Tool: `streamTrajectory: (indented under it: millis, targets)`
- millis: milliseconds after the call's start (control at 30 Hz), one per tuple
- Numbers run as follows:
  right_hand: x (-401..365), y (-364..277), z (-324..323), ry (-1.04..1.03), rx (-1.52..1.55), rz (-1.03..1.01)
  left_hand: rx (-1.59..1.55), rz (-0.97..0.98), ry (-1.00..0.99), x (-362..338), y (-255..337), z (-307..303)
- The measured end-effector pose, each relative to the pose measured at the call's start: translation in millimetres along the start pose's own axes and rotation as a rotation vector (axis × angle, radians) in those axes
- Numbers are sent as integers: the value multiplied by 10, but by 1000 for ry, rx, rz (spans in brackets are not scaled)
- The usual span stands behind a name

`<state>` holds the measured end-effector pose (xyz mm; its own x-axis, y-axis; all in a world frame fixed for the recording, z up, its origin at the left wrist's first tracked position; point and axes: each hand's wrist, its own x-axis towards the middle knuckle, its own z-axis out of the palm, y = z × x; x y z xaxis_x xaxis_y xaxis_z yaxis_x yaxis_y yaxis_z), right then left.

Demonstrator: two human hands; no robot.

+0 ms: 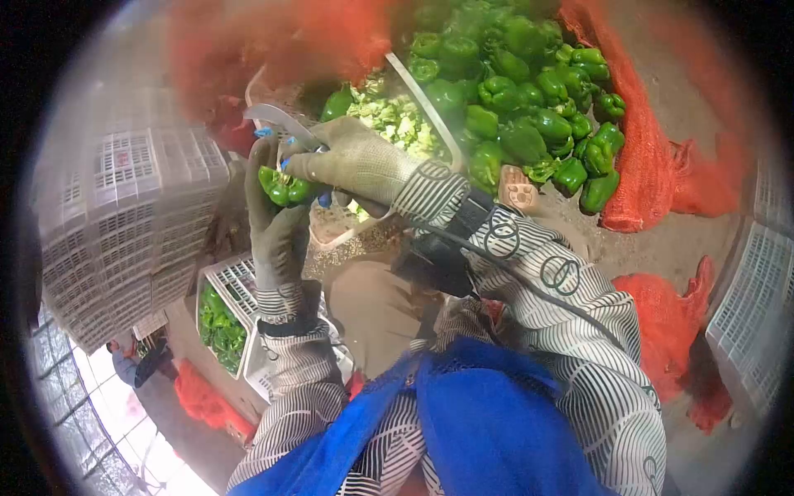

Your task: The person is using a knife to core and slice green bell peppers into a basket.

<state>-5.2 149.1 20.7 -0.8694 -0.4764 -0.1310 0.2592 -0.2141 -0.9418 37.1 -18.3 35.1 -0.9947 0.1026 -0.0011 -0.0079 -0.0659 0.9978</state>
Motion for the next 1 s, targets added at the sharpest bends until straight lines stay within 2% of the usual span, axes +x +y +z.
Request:
streamTrajectory:
  millis: [33, 133, 233, 267, 367, 433, 467, 500, 600, 700, 833, 867, 967, 1000]
  targets:
    - [-28, -35, 39, -1, 25, 6, -11, -6, -5, -48, -21, 8]
    - [1, 25, 137, -26, -156, -164, -550, 8, 37, -117, -32, 88]
    - [-18, 24, 240, -18, -257, -134, -504, 68, 177, -72, -53, 78]
    - [9, 95, 267, 16, -265, -219, -475, 66, 199, -65, -90, 62]
    - [31, 126, 273, 2, -315, -126, -391, 28, 113, -23, -138, -26]
    - [1, 42, 227, -60, -212, 56, 56, 91, 144, 25, -300, -131]
    - [-12, 15, 204, -91, -160, 146, 147, 126, 135, 37, -371, -168]
    - [-8, 48, 192, -76, -50, 124, 237, 162, 129, 53, -417, -185]
    - [-34, 142, 184, -29, 266, 117, 179, 250, 23, 63, -437, -221]
    - [23, 187, 193, -58, 308, -19, 252, 258, -60, 44, -286, -229]
    - [41, 21, 69, -166, 65, 125, 439, 197, -186, 51, -266, -417]
    - [91, 68, 111, -112, -35, 133, 501, 177, -175, 24, -298, -456]
    - [124, 233, 213, -34, -421, -95, 137, 61, -29, -8, -279, -199]
    - [64, 123, 222, -48, -429, -13, 103, 56, 8, -21, -286, -160]
